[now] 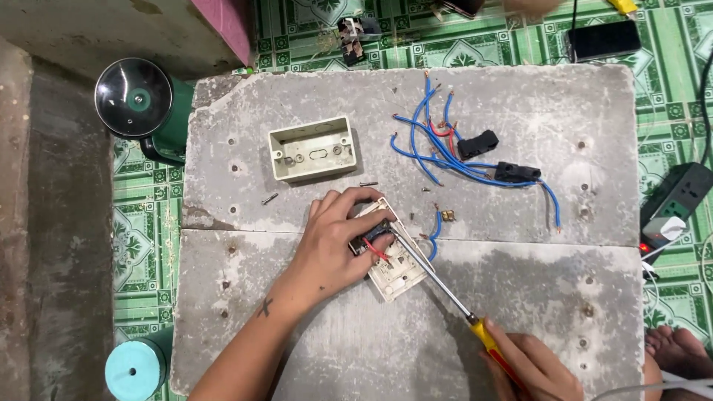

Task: The person is assembling an electrical switch by connecting wires to the terminals using a screwdriver. They strip wire ends, insert them into the switch, and tighten the screws to secure the connections.

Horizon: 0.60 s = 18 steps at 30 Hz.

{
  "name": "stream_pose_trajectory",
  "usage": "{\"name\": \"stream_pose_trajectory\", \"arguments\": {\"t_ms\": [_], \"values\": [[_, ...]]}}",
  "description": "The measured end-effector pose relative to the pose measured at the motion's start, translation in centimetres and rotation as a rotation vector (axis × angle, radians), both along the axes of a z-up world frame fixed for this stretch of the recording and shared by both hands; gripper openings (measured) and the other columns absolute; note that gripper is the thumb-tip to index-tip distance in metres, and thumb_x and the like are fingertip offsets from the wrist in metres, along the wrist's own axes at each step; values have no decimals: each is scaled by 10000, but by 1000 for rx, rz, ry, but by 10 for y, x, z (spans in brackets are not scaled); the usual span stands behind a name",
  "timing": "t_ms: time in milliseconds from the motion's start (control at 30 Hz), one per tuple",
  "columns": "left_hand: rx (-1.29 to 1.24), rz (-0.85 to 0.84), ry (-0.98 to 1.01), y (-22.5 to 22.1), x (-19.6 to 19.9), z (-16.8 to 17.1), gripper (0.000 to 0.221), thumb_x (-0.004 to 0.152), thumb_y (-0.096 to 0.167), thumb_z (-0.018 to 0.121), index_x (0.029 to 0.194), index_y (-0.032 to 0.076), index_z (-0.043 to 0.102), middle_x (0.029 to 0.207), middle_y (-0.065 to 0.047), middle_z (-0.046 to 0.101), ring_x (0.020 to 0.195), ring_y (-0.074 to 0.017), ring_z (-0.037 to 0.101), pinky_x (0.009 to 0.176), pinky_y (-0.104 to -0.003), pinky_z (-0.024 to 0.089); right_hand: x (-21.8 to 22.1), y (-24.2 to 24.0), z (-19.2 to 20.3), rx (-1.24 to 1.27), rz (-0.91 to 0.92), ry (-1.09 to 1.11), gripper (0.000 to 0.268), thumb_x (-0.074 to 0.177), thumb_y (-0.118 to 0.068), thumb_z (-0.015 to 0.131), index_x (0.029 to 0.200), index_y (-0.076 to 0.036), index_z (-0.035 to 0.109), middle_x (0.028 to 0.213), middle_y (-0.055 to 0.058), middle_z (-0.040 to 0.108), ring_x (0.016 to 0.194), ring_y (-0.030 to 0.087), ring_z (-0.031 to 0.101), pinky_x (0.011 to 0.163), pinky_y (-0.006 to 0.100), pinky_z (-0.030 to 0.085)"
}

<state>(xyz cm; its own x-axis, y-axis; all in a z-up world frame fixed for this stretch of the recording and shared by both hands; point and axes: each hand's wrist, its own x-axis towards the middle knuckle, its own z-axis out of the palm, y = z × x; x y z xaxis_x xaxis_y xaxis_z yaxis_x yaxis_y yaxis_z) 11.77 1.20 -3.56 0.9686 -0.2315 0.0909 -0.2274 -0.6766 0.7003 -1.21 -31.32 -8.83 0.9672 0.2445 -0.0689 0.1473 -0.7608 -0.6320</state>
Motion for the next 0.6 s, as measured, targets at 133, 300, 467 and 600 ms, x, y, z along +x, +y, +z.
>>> {"name": "stream_pose_trajectory", "arguments": {"t_ms": [133,300,467,600], "values": [[13,-4,7,0,0,-3,297,837,217,733,1105,102,786,1255,-45,625,932,-182,500,870,-333,358,-6,-26,-39,-56,-44,8,573,666,-143,843,1225,-203,735,784,-17,733,561,55,706,566,178,597],[25,8,12,0,1,-5,287,852,273,729,1090,126,792,1271,-37,634,957,-178,511,871,-333,356,-14,-83,-106,-316,271,671,773,810,-643,648,1504,-392,419,785,-11,785,602,126,750,624,243,624],[15,7,19,0,1,-6,293,842,267,740,1090,121,796,1286,-38,633,954,-179,508,881,-340,349,-32,-97,-128,-179,277,468,780,786,-585,713,1474,-313,466,698,16,781,544,141,751,559,270,627],[26,8,22,0,0,-7,302,847,281,729,1095,124,798,1297,-41,635,949,-180,501,882,-342,348,-24,-83,-114,-50,285,303,723,806,-580,665,1411,-206,538,586,12,741,431,137,690,452,253,611]]}}
